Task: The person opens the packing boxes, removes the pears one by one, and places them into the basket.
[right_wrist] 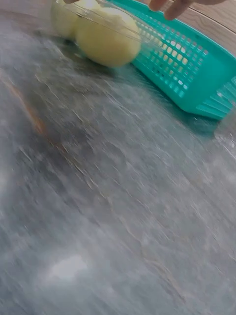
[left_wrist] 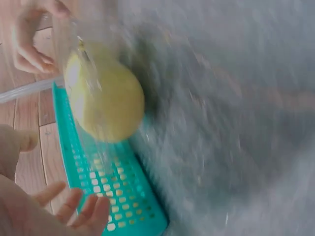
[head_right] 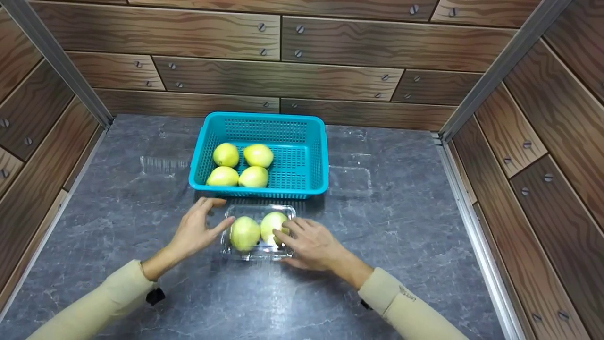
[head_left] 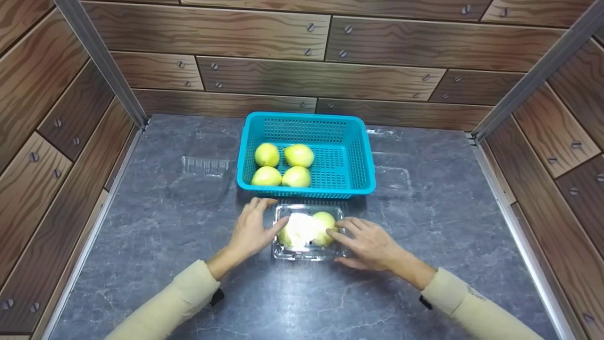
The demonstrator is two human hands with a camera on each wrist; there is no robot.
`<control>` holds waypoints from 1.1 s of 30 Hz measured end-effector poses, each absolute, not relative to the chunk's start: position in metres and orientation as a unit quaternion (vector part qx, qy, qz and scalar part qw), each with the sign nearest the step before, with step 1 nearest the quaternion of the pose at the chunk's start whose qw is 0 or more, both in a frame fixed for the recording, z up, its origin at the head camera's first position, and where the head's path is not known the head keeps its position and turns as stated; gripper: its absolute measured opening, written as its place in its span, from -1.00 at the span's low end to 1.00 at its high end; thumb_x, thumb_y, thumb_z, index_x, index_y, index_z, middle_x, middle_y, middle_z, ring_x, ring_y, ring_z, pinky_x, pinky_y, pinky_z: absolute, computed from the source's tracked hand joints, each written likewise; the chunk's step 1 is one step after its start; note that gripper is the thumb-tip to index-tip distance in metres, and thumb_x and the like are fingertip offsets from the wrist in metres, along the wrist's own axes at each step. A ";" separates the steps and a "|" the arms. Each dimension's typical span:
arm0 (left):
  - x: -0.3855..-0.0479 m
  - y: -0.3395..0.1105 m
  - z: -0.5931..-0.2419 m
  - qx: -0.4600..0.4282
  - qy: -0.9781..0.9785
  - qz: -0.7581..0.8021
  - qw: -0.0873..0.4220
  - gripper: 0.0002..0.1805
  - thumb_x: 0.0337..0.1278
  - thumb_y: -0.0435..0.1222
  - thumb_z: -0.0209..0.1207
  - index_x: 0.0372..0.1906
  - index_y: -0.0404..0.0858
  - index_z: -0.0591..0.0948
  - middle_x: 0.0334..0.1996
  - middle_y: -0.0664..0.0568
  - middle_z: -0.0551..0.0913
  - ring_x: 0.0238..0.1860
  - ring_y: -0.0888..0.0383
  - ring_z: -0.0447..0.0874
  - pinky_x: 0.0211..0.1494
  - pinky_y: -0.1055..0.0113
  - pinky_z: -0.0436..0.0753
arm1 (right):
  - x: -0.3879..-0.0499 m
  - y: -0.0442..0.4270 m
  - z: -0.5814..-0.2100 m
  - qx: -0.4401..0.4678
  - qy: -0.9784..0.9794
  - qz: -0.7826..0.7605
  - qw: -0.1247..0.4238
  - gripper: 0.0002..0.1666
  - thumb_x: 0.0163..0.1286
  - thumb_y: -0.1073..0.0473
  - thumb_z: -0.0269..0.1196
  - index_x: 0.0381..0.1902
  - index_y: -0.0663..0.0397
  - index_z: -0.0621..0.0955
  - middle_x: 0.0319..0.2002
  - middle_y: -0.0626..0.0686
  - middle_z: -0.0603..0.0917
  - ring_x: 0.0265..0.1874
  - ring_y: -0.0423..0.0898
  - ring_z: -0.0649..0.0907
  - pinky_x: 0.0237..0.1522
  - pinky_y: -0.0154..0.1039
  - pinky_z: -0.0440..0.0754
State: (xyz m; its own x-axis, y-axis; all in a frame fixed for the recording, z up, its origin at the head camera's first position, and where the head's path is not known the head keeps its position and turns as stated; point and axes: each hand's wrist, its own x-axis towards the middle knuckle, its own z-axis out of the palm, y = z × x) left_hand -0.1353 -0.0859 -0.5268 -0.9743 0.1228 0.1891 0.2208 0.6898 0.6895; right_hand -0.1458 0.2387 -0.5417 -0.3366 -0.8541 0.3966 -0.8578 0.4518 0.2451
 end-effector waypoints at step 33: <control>-0.128 -0.076 -0.556 0.039 -0.839 -0.541 -0.038 -0.40 0.02 -0.26 0.53 0.20 -0.36 0.65 -0.02 -0.24 0.65 -0.38 0.18 0.65 -0.40 0.45 0.64 | -0.161 0.256 -0.558 0.573 -0.794 0.033 0.200 -0.16 0.10 -0.29 0.57 0.29 -0.13 0.62 0.15 0.09 0.67 0.06 0.00 0.70 0.00 -0.18 0.85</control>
State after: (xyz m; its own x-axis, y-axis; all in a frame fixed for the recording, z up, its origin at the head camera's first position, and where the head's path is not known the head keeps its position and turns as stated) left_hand -0.1284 -0.0763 -0.5562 -0.9940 -0.0249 -0.1069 -0.1076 0.4119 0.9049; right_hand -0.1606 0.2557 -0.5584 -0.2634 -0.8970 0.3550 -0.9232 0.3411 0.1770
